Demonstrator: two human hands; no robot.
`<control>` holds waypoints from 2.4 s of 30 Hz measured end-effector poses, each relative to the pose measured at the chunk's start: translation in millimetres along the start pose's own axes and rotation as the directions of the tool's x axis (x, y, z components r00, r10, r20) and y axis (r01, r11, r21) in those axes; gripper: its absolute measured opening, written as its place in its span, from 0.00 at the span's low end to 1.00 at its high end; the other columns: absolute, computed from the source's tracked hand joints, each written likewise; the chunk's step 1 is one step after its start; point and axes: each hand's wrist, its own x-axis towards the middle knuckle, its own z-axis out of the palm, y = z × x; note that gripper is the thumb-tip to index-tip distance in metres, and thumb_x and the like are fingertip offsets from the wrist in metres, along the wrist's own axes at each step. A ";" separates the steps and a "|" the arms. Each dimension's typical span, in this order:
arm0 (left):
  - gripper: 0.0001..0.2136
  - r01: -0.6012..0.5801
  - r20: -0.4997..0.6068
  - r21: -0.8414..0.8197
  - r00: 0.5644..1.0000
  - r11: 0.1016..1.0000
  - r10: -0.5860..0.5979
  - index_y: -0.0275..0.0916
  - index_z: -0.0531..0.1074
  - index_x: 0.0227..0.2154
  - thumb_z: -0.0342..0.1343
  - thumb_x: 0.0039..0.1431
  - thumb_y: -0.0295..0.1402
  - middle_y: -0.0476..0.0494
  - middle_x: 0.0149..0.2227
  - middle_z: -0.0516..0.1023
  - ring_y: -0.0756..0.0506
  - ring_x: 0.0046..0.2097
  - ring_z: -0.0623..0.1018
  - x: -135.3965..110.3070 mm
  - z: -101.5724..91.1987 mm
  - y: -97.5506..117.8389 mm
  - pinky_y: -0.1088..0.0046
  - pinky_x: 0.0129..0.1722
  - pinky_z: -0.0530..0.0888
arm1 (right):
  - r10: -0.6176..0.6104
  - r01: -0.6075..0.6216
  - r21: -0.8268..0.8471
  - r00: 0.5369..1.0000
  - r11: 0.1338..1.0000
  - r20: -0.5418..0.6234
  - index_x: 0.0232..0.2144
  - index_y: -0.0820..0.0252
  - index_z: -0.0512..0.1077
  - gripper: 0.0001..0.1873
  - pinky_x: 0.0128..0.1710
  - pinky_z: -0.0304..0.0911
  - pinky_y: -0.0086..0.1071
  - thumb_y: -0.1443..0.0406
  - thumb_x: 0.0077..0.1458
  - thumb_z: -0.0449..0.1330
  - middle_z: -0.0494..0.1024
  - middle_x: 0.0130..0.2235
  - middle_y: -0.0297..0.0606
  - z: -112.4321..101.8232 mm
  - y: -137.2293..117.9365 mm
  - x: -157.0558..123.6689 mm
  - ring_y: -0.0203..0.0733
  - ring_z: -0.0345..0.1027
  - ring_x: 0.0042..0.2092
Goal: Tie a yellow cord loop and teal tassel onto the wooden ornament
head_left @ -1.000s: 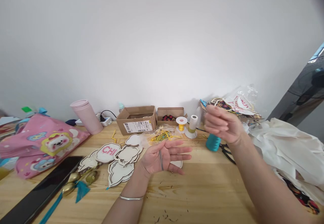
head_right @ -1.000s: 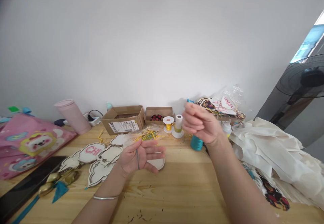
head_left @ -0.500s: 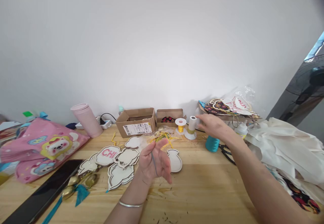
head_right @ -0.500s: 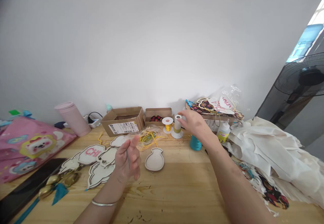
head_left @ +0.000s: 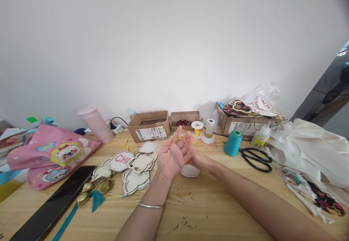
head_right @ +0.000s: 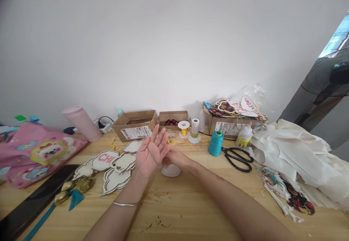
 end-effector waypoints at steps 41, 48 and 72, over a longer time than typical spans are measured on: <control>0.22 0.644 0.354 0.307 0.606 0.701 -0.712 0.34 0.63 0.50 0.38 0.58 0.40 0.33 0.51 0.68 0.39 0.53 0.65 -2.7 3.2 -9.3 0.58 0.48 0.60 | -0.069 0.169 -0.304 0.947 0.937 0.315 0.22 0.65 0.69 0.16 0.22 0.48 0.23 0.60 0.54 0.50 0.63 0.20 0.29 -69.3 -21.9 -5.6 0.28 0.51 0.23; 0.22 0.407 0.307 0.028 0.866 0.913 -0.395 0.40 0.64 0.50 0.34 0.57 0.39 0.34 0.44 0.73 0.38 0.46 0.73 -6.7 -5.3 -2.7 0.54 0.46 0.62 | -0.043 0.179 -0.475 0.958 0.861 0.282 0.25 0.66 0.69 0.10 0.22 0.48 0.24 0.68 0.52 0.49 0.67 0.23 0.33 -46.9 -12.8 -8.3 0.29 0.54 0.24; 0.45 0.467 0.136 0.151 0.863 0.871 -0.486 0.28 0.63 0.48 0.24 0.44 0.62 0.25 0.51 0.64 0.32 0.55 0.61 -0.4 9.1 -27.0 0.52 0.51 0.54 | -0.239 0.280 -0.817 0.954 0.504 0.180 0.28 0.59 0.73 0.09 0.22 0.42 0.25 0.65 0.54 0.53 0.72 0.28 0.34 -63.5 -77.0 -25.9 0.30 0.58 0.26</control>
